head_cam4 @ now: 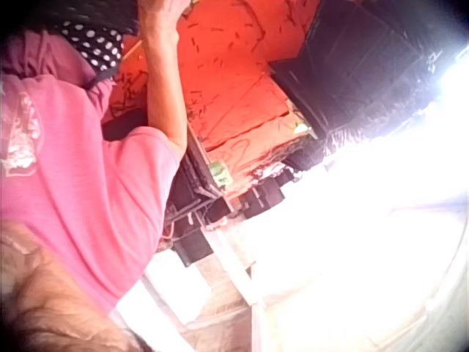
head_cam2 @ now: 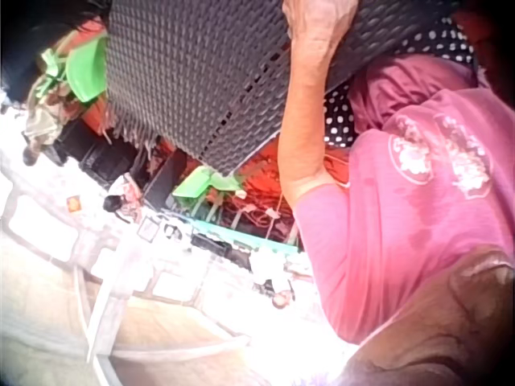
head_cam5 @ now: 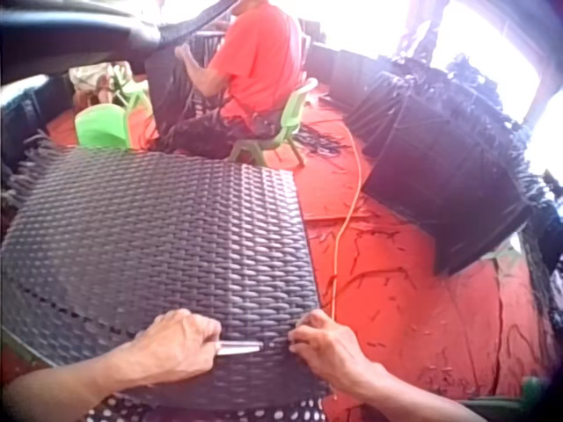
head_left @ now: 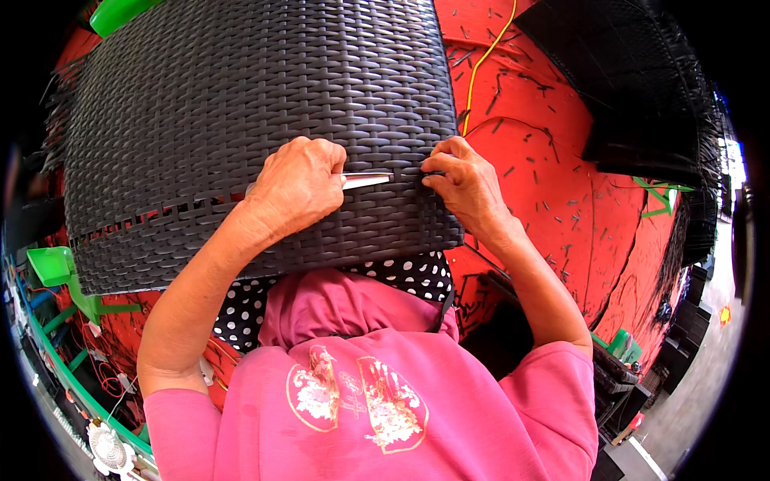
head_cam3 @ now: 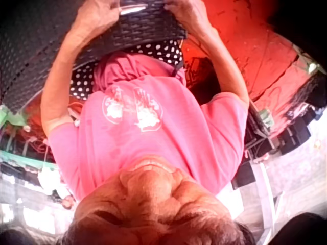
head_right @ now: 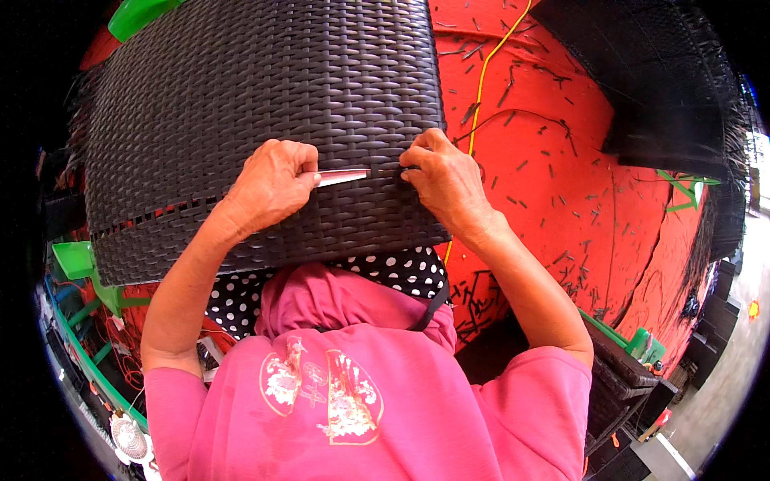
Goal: The person sits on the floor and weaves a black plastic strip into a large woven mat using a metal tool. They repeatedly insert the tool into the mat's weave to pull the strip through, trimming excess material as needed.
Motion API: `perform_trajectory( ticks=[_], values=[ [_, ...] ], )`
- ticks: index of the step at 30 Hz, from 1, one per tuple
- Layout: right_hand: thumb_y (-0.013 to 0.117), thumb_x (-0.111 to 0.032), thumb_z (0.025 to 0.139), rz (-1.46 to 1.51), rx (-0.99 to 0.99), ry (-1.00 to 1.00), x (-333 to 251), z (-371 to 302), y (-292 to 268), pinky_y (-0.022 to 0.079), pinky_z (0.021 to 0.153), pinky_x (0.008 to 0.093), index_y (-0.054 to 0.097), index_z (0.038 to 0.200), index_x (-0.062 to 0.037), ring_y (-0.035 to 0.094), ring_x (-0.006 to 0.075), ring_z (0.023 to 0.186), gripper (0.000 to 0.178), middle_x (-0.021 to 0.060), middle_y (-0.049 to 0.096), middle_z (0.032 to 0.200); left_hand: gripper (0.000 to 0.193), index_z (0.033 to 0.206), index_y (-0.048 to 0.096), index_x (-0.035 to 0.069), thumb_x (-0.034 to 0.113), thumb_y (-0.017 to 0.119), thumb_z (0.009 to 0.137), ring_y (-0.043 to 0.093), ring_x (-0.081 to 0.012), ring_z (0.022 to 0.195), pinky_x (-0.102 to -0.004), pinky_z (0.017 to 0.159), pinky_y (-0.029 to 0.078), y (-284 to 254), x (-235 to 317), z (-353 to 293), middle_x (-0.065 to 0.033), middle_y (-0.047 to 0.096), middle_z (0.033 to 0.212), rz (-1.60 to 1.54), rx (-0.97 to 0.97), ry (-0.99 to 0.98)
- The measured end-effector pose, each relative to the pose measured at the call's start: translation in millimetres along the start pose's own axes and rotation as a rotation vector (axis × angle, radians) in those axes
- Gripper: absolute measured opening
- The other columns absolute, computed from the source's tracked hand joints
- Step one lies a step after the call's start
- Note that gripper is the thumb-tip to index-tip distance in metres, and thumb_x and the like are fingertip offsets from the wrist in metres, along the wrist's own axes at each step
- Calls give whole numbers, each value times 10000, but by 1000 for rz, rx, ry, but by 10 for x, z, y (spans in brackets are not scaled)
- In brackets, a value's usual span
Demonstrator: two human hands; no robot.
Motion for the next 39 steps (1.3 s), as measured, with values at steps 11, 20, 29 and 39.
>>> perform_trajectory(
  ticks=[11,20,29,39],
  values=[
    [622,-78,836,-175,-81,-166,-129,69,131,496,665,446,567,889,-47,614,341,781,83,117,527,934,127,767,606,-42,85,604,763,573,-307,621,-406,633,456,-63,-2,-72,-193,575,647,-14,35,-42],
    [623,-53,830,15,33,-206,-382,74,170,498,655,440,580,959,-47,604,341,810,136,120,534,940,150,703,569,-39,60,611,807,480,-62,574,-268,516,393,-211,-342,-202,-11,497,578,-173,26,-112],
    [671,-37,817,-16,54,-282,-503,11,294,507,654,389,632,962,-46,615,290,799,150,98,569,947,146,711,555,-39,60,601,809,473,-81,562,-285,516,387,-419,-490,-469,-23,502,589,-154,120,-110],
    [626,-125,871,-174,-90,-96,-507,43,311,486,679,465,531,910,-40,596,377,828,133,166,530,938,96,783,590,21,103,599,831,600,-405,675,-466,627,461,-475,-152,-682,-205,584,665,257,200,-51]
  ],
)
Point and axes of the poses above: each hand's wrist, its own z-axis towards the middle knuckle, its own y-axis out of the palm, x = y × z, the point moved 8 cm from there along z, towards the middle knuckle
